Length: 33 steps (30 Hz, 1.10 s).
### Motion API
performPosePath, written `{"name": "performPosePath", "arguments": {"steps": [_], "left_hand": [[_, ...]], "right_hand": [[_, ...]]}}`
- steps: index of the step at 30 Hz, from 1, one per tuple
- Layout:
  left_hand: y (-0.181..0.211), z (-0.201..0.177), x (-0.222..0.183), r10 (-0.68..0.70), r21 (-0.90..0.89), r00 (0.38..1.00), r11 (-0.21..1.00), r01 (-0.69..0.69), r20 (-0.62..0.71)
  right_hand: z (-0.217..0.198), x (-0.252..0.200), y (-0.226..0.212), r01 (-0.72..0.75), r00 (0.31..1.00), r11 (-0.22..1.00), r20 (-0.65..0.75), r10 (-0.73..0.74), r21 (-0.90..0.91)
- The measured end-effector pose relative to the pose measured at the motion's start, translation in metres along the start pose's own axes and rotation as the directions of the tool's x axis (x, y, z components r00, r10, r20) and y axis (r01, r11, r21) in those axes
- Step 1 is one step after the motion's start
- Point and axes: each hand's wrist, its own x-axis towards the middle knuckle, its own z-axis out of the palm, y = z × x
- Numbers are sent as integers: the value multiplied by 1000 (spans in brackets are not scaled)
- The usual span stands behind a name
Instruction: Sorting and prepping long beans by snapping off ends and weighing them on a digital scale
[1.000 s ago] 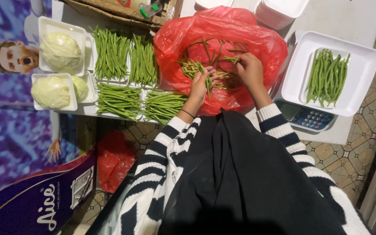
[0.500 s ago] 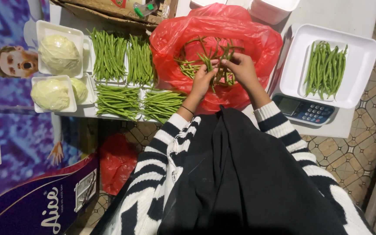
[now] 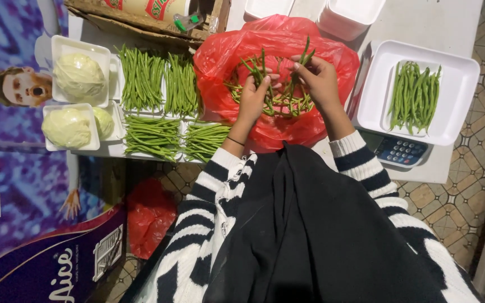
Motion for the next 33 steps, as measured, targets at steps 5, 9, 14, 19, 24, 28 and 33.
{"name": "performPosePath", "arguments": {"steps": [5, 9, 14, 19, 24, 28, 33], "left_hand": [[0, 2, -1, 28, -53, 999, 998, -29, -23], [0, 9, -16, -36, -49, 999, 998, 36, 1], [-28, 1, -20, -66, 22, 997, 998, 65, 34], [-32, 3, -27, -90, 50, 996, 995, 90, -6], [-25, 7, -30, -128, 75, 991, 989, 131, -37], [-29, 15, -35, -165, 62, 984, 984, 168, -61], [-35, 27, -47, -167, -47, 977, 986, 162, -130]], "right_hand": [[7, -14, -16, -61, 998, 998, 21, 61, -25], [18, -21, -18, -116, 988, 991, 96, 123, -74], [13, -11, 10, -44, 995, 963, 73, 66, -266], [8, -14, 18, -56, 993, 950, 77, 84, -306], [9, -24, 17, 8, 998, 951, 55, 9, -309], [4, -26, 38, 123, 992, 910, 57, -109, -397], [-3, -44, 22, 49, 995, 951, 95, -21, -307]]}}
